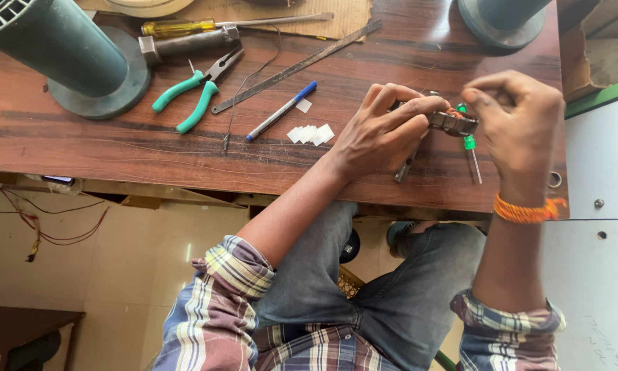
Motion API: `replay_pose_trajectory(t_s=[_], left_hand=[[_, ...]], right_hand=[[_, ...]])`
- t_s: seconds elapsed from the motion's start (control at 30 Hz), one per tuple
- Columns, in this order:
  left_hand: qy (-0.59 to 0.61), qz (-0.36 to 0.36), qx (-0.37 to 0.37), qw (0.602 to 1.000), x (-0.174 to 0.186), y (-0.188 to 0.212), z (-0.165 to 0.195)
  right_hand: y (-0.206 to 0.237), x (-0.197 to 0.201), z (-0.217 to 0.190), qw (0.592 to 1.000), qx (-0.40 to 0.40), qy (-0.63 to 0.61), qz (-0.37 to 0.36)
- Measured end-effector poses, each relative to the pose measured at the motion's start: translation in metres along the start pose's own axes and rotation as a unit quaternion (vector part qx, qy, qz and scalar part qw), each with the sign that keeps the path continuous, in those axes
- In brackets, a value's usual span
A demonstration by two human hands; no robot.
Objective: The person sits at a workbench holding a small electric motor armature and works on its copper windings, turning the armature and pressing and adjusting the winding wires by hand. They pick up a green-handled screwdriver and use it on the armature, then continue adjusting the windings with their fingers.
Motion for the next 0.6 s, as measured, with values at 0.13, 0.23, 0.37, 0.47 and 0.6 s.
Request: replay_pose_trajectory(t_s=[0.13,0.23,0.37,0.47,0.6], left_hand=[[0.049,0.005,0.001,0.999,-0.004,-0.003,-0.006],[0.055,0.007,0.011,0.998,-0.006,-0.003,-0.010],[0.048,0.000,0.017,0.999,-0.010,0.000,-0.010],[0.040,0.007,0.009,0.999,-0.007,0.000,-0.009],[0.016,-0.013,-0.004,1.000,-0.007,0.000,-0.007]], right_hand=[[0.036,0.015,0.005,0.998,-0.012,-0.048,0.025],[0.060,0.019,-0.004,0.998,-0.009,-0.054,0.043],[0.077,0.011,-0.015,0.998,-0.020,-0.023,0.058],[0.078,-0.010,-0.027,0.999,0.046,-0.005,0.023],[0.073,-0.031,-0.020,0.995,0.076,-0.054,0.029]])
Point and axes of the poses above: each hand's wrist, its own y-axis away from the middle knuckle, its own x-axis out of the back of the hand, z = x × y, the point moved 10 cm from there along -y, towards the middle knuckle, and after that the axes turned 14 degrees about -z, right-handed, at the moved point
